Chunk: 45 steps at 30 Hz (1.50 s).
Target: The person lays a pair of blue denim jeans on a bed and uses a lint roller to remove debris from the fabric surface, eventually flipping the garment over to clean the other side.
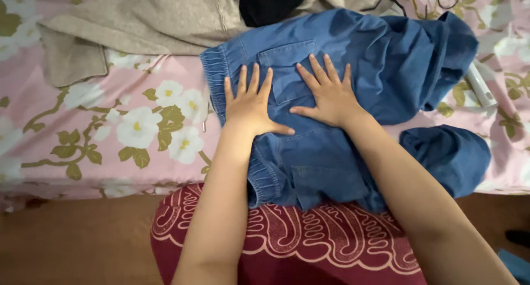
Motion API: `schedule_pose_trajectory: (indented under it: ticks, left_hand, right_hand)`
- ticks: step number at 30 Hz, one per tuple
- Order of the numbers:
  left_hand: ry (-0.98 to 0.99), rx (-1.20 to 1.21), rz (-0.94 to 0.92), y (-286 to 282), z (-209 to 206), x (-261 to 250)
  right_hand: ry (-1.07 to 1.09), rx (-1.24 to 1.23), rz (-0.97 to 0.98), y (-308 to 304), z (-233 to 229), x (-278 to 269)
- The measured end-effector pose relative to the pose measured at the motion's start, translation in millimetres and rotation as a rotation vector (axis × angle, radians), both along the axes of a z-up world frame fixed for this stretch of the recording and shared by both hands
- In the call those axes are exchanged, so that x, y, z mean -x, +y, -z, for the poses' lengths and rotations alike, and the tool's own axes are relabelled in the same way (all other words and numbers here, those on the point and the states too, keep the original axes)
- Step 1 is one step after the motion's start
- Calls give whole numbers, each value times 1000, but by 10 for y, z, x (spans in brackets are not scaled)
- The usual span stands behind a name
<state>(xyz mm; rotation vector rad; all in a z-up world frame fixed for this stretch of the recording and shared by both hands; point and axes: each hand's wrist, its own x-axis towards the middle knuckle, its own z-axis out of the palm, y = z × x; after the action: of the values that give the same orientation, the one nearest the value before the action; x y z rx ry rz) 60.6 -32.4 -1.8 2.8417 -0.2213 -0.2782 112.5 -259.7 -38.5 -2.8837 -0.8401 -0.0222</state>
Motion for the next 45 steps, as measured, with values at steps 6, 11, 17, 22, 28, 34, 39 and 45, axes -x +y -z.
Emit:
schedule_pose_trajectory:
  ticks: [6,11,17,22,28,34,39,45]
  left_hand:
    - [-74,82,-62,32,-47,122]
    - [-296,239,-577,383,-33,192]
    - [-152,279,-736,332,233,94]
    - [-247,457,-643,711,226,195]
    - [-264,238,-608,694,-116,469]
    - [-587,355,-149,252,-703,314]
    - [-291,499,270,-916,-346,-851]
    - [-347,396,-141,-1873,518,-1351]
  right_hand:
    - [-7,73,-63,-160,-170,230]
    - [23,-11,287,-520,-506,792]
    - [111,-206,294,-707,-197,664]
    - [422,-268,187,-948,-385,636]
    - [448,-379,451,-1373,-613,574]
    - [540,-735,896,-1891,-351,440]
    - [575,-1091,875,-1973,-1,264]
    - [342,-1079,949,-2172,-42,341]
